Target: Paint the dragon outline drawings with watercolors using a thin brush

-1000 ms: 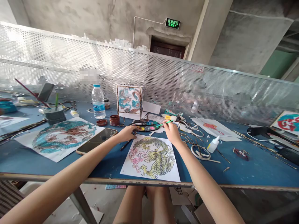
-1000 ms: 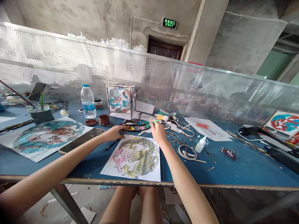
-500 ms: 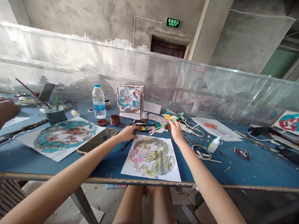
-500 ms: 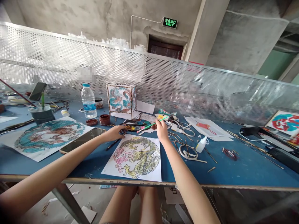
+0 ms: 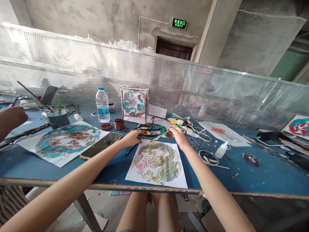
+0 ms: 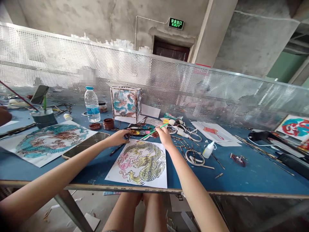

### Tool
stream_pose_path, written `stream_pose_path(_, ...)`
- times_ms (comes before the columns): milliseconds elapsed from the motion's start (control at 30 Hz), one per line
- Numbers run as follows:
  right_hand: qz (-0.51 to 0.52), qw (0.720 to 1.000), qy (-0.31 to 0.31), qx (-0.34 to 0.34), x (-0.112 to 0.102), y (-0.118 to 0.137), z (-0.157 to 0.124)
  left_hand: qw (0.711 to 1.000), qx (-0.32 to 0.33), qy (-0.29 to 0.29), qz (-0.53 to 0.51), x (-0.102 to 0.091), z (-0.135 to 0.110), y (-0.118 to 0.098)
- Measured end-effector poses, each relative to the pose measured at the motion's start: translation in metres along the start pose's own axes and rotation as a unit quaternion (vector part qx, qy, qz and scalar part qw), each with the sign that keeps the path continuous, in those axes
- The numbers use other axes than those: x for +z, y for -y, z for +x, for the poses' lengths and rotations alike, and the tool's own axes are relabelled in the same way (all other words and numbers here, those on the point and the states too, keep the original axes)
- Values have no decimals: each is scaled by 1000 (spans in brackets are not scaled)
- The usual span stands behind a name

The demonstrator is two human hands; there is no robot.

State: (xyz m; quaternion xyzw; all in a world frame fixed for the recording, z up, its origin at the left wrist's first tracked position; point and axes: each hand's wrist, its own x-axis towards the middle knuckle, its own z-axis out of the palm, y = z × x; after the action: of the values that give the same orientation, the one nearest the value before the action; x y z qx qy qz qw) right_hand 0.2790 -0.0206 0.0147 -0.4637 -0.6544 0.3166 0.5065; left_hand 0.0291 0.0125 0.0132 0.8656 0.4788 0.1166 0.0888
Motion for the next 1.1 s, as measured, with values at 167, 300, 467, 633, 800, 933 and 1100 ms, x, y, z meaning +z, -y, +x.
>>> stream_pose_path(167, 97, 992, 49, 59, 8, 3, -3, 1000, -9, 3, 2, -1, -1, -2)
stream_pose_path(300, 114, 990, 68, 45, 10, 5, -5, 1000, -11, 5, -3, -2, -1, -4)
stream_pose_path(467, 94, 992, 79, 42, 13, 10, -8, 1000, -16, 3, -12, -2, -1, -4)
stream_pose_path(633, 88, 991, 87, 42, 14, 10, -9, 1000, -10, 5, -19, -3, -1, -4)
stream_pose_path(800, 93, 991, 86, 54, 12, 5, -6, 1000, -6, 3, -6, -2, -1, -4)
stream_pose_path(933, 84, 992, 78, 52, 10, 2, -3, 1000, -8, 5, 0, -2, -1, -4)
stream_pose_path(1100, 91, 991, 77, 65, 7, -2, 0, 1000, -12, 5, 7, -2, -2, -4)
